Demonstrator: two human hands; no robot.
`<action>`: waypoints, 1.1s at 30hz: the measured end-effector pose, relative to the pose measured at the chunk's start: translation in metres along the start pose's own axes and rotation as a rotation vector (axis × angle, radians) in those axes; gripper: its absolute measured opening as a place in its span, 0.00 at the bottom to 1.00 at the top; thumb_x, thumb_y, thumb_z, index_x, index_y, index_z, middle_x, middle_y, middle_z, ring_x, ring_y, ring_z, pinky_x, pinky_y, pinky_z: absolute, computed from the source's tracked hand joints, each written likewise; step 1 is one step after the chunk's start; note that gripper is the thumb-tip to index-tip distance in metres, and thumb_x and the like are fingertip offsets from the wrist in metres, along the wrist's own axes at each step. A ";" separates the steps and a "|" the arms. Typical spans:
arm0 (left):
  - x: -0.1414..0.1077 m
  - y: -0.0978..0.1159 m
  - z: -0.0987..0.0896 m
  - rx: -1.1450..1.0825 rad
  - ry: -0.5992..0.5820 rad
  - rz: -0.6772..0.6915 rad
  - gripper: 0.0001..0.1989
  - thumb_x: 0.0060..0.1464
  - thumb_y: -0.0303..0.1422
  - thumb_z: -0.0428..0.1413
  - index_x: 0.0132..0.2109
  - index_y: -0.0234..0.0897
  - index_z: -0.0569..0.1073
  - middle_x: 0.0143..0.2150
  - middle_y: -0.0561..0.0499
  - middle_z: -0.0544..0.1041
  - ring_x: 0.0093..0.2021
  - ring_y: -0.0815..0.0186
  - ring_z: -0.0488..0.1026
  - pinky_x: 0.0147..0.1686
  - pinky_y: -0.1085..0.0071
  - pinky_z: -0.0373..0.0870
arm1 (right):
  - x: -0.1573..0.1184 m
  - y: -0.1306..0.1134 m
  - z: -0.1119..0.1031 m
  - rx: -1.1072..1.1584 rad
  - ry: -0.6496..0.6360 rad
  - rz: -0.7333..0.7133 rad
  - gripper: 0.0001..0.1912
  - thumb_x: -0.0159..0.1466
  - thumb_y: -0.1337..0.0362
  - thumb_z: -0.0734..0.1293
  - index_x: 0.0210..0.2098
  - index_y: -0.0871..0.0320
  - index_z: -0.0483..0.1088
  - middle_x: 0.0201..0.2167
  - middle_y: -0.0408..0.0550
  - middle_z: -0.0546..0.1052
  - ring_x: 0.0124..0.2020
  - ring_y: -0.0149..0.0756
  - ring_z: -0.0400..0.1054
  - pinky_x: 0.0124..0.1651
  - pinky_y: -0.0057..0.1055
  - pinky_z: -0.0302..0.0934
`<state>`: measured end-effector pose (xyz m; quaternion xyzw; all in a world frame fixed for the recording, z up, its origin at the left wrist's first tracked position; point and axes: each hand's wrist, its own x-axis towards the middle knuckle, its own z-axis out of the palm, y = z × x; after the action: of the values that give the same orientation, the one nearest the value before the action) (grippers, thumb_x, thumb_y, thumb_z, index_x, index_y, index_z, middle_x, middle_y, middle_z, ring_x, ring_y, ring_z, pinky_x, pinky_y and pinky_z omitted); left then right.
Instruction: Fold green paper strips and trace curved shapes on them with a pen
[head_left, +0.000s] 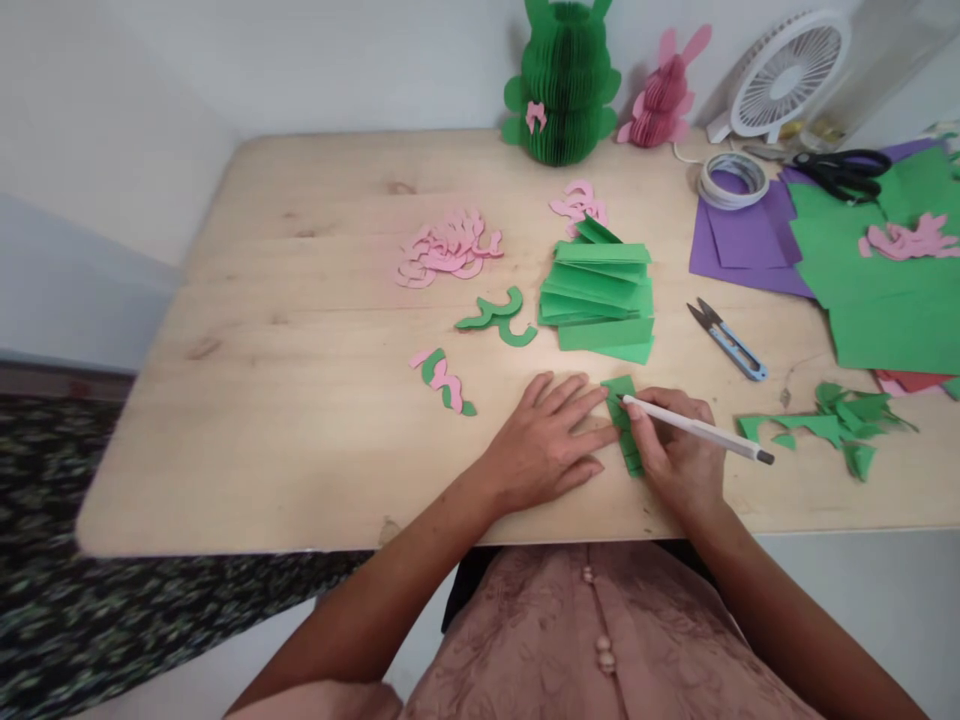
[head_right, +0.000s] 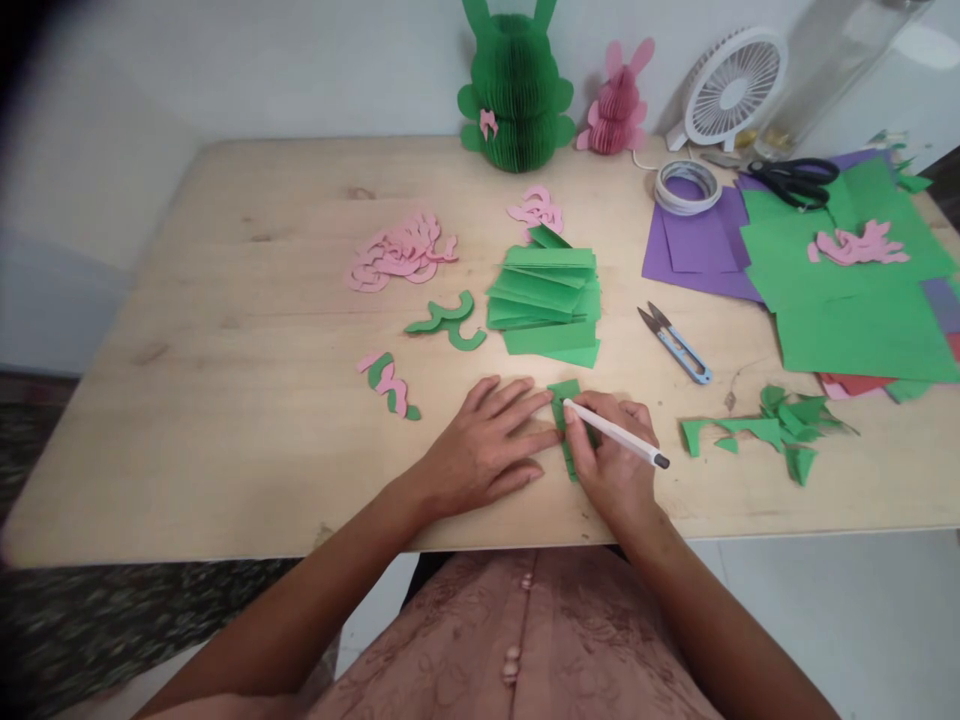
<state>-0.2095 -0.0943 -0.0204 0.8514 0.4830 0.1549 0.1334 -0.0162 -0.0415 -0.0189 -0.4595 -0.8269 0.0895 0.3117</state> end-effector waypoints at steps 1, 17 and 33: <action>0.000 0.000 0.000 -0.002 0.000 -0.002 0.20 0.64 0.43 0.49 0.61 0.48 0.67 0.68 0.44 0.61 0.68 0.49 0.53 0.64 0.44 0.47 | 0.000 0.000 0.000 0.002 0.005 -0.007 0.07 0.67 0.60 0.63 0.36 0.54 0.70 0.31 0.46 0.78 0.32 0.36 0.70 0.40 0.35 0.61; 0.000 0.001 -0.002 0.006 0.011 -0.001 0.21 0.63 0.42 0.51 0.61 0.47 0.67 0.67 0.44 0.62 0.67 0.49 0.54 0.63 0.45 0.48 | 0.006 0.000 -0.002 0.164 -0.083 0.139 0.09 0.64 0.57 0.65 0.33 0.54 0.72 0.30 0.46 0.77 0.33 0.38 0.70 0.40 0.38 0.62; 0.001 0.001 -0.002 -0.002 0.012 -0.008 0.20 0.63 0.42 0.51 0.61 0.48 0.67 0.67 0.44 0.61 0.67 0.49 0.55 0.64 0.44 0.48 | 0.008 -0.001 -0.001 0.189 -0.087 0.124 0.07 0.64 0.58 0.65 0.34 0.54 0.72 0.31 0.45 0.78 0.33 0.38 0.70 0.41 0.39 0.62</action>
<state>-0.2093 -0.0937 -0.0184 0.8484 0.4872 0.1597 0.1319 -0.0191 -0.0354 -0.0142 -0.4738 -0.7976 0.2060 0.3113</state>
